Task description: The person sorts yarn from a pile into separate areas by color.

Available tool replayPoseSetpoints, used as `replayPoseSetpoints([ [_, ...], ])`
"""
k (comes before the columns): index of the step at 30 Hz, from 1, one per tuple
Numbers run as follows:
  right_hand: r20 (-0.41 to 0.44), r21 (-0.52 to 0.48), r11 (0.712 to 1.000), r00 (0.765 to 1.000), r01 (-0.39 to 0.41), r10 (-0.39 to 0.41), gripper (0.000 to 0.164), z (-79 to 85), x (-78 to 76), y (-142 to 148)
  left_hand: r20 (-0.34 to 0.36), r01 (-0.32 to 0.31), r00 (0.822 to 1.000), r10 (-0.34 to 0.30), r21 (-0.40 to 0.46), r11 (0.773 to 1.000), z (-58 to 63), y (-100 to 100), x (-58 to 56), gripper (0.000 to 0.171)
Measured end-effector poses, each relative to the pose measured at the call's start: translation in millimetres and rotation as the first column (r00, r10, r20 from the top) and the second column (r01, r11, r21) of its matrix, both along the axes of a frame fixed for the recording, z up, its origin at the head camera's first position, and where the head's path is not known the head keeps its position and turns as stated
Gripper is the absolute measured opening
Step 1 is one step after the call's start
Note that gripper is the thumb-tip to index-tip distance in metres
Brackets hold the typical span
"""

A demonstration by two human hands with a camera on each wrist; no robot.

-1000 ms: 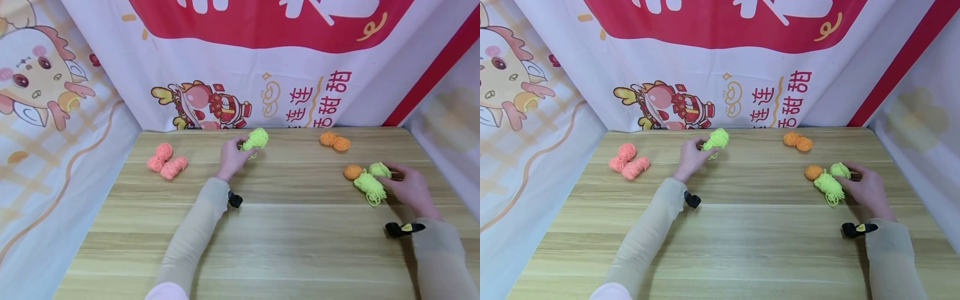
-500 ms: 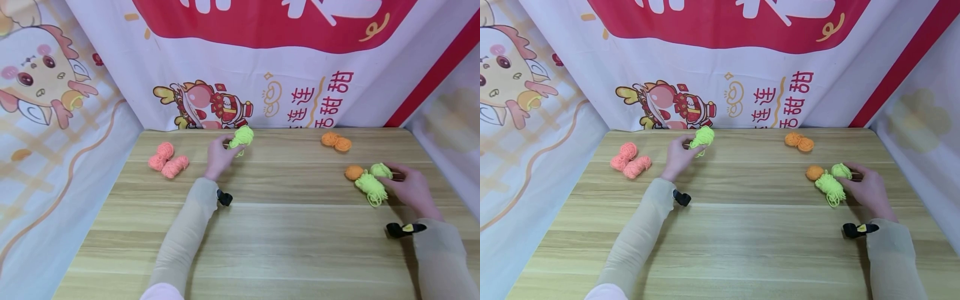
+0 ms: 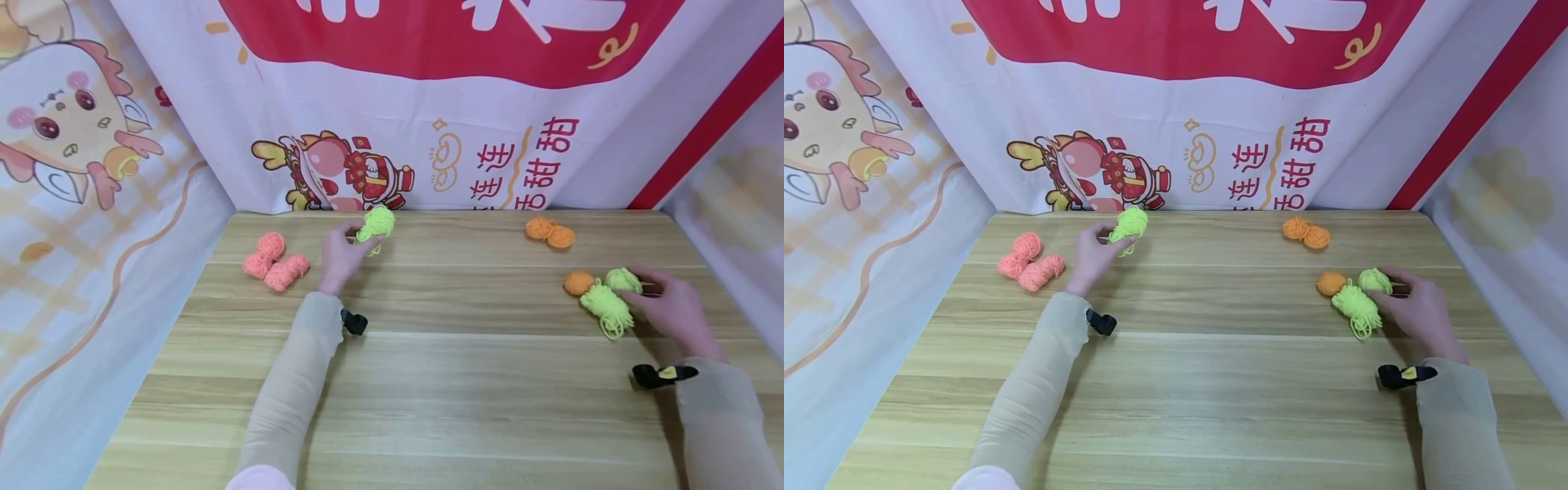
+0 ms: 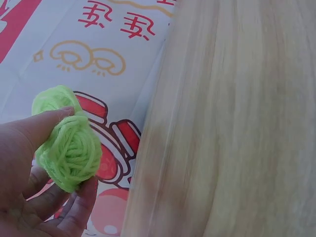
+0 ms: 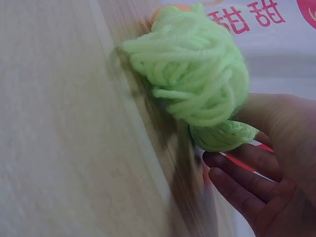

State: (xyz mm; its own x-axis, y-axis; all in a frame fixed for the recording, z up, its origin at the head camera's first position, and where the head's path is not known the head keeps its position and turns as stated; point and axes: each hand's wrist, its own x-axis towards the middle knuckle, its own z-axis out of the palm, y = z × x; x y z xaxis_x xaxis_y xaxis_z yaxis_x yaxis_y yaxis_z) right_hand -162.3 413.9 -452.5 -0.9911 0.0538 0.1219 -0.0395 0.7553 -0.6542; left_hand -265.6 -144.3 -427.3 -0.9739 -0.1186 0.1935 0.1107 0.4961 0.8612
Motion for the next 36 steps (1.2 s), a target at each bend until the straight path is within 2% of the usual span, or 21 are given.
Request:
replayPoseSetpoints([
  [5, -0.011, 0.005, 1.000, 1.000, -0.005, 0.005, 0.061, -0.4, -0.4, 1, 0.053, -0.017, 0.998, 0.017, -0.013, 1.000, -1.9, -8, 0.1, 0.052],
  [13, -0.021, 0.014, 1.000, 1.000, -0.012, 0.013, 0.059, 0.6, -0.4, 2, 0.100, -0.029, 0.995, 0.029, -0.004, 1.000, -11.2, -21, -3.9, 0.052],
  [22, -0.007, 0.025, 1.000, 1.000, -0.011, 0.012, 0.059, 0.8, -1.2, 2, 0.158, -0.058, 0.985, 0.070, -0.083, 0.995, -16.1, -27, -4.8, 0.053],
  [32, 0.001, 0.050, 0.998, 1.000, -0.023, 0.023, 0.056, 4.4, -1.8, -1, 0.212, -0.052, 0.974, 0.081, -0.141, 0.989, -22.8, -32, -7.0, 0.059],
  [36, 0.003, 0.060, 0.997, 0.999, -0.039, 0.039, 0.054, 5.4, -3.4, -2, 0.221, -0.049, 0.972, 0.077, -0.129, 0.990, -22.9, -32, -6.3, 0.061],
])
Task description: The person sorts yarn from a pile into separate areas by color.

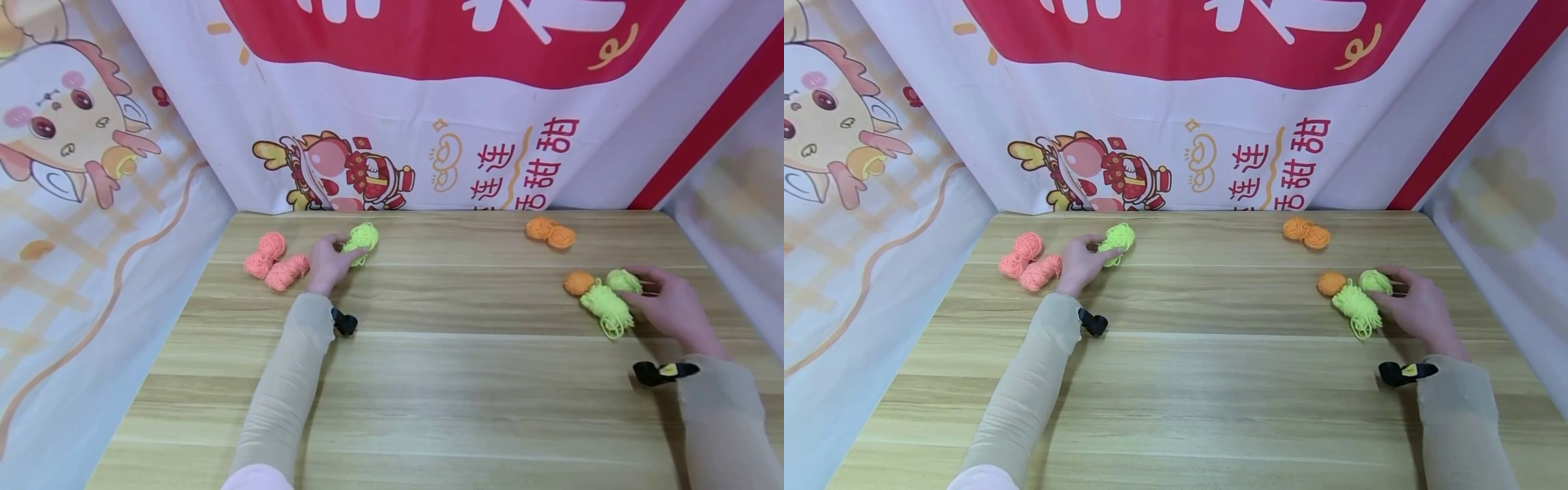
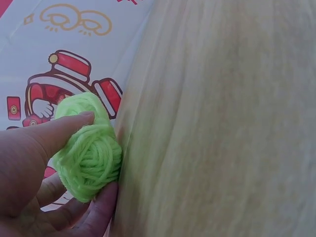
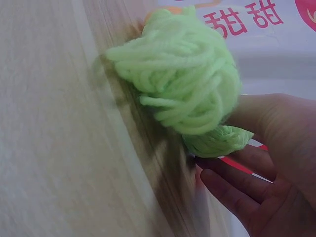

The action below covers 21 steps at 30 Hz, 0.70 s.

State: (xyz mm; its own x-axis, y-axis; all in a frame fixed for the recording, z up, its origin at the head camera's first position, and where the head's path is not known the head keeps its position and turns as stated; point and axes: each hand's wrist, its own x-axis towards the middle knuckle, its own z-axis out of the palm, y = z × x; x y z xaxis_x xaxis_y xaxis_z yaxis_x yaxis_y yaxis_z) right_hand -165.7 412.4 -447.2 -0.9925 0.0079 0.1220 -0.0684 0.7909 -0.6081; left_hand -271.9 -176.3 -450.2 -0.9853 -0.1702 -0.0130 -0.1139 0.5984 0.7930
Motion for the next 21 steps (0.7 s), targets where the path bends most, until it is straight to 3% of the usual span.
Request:
replayPoseSetpoints([
  [21, 0.013, -0.023, 0.999, 1.000, 0.029, -0.028, 0.056, -1.6, -1.7, -1.5, 0.004, 0.042, 0.999, -0.042, 0.056, 0.998, 1.3, -3.8, 4.0, 0.058],
])
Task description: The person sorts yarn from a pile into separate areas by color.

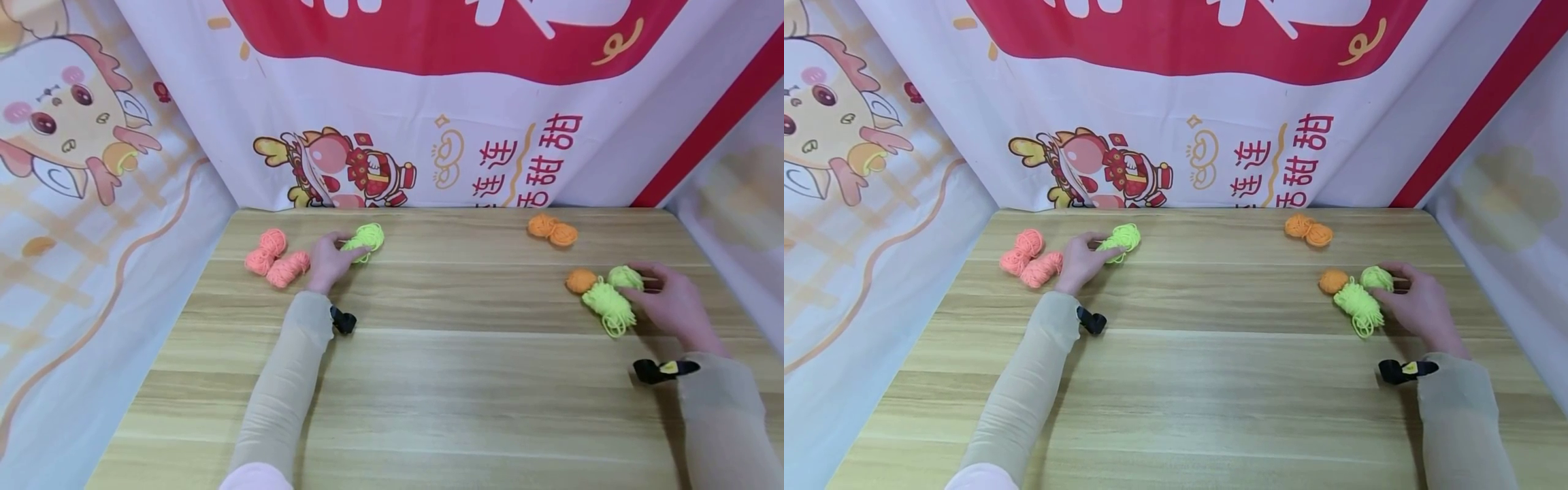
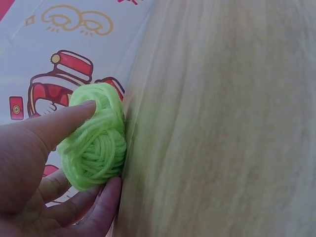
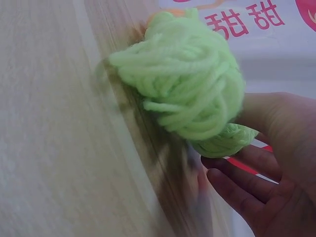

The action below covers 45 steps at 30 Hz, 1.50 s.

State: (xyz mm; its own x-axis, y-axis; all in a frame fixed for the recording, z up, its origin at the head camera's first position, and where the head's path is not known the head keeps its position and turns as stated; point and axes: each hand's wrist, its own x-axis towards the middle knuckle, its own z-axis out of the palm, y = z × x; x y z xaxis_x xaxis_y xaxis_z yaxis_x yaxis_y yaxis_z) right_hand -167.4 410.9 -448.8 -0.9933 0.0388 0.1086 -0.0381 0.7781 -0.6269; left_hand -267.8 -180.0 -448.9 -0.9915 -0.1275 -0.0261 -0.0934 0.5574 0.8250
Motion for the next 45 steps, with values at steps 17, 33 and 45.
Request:
replayPoseSetpoints([
  [17, -0.011, -0.059, 0.996, 0.998, 0.060, -0.061, 0.067, 21.1, -0.3, -8, -0.005, 0.063, 0.998, -0.063, 0.025, 0.998, 7.2, -2, 5.4, 0.058],
  [33, -0.082, -0.060, 0.995, 0.993, 0.077, -0.081, 0.063, 51.1, -4.6, -31, 0.011, 0.070, 0.997, -0.070, 0.033, 0.997, 4.7, -5, 6.7, 0.061],
  [45, -0.151, -0.084, 0.995, 0.986, 0.062, -0.074, 0.060, 68.7, -3.6, -56, 0.011, 0.055, 0.998, -0.056, 0.053, 0.997, 2.7, -5, 5.4, 0.058],
])
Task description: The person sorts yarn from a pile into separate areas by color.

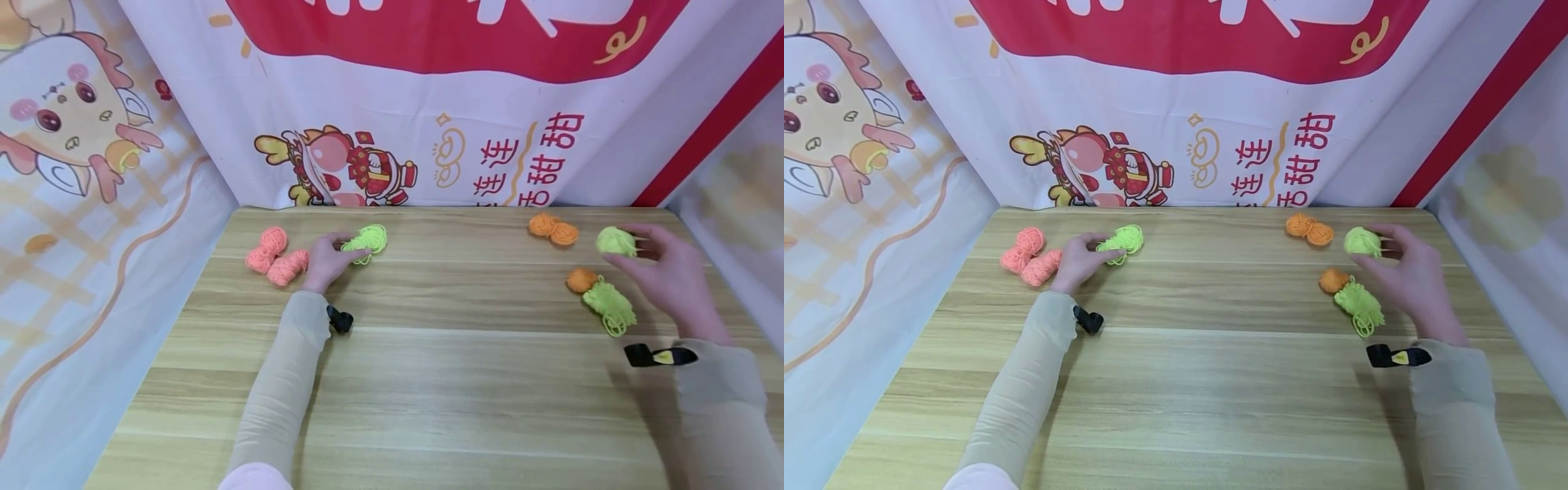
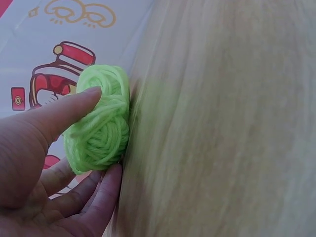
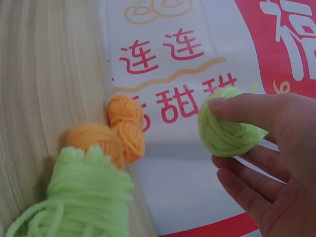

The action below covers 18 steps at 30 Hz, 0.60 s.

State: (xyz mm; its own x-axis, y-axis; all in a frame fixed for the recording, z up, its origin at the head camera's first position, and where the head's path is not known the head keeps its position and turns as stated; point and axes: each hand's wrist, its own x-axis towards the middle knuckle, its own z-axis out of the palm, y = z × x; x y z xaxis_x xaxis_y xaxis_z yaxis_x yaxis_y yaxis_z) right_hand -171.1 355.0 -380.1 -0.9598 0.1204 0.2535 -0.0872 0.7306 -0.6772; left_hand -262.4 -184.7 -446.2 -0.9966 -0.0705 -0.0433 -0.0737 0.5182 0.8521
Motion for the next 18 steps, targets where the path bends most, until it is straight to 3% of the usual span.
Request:
replayPoseSetpoints([
  [9, -0.039, -0.007, 0.999, 0.998, -0.053, 0.053, 0.056, 3.6, -5.3, -19, 0.003, -0.006, 1.000, 0.006, -0.017, 1.000, -0.2, 0, -0.7, 0.058],
  [18, 0.028, 0.009, 0.995, 0.995, -0.101, 0.101, 0.059, 4.8, -15.7, -44, 0.016, -0.015, 1.000, 0.016, -0.022, 1.000, -0.7, 0, -1.4, 0.059],
])
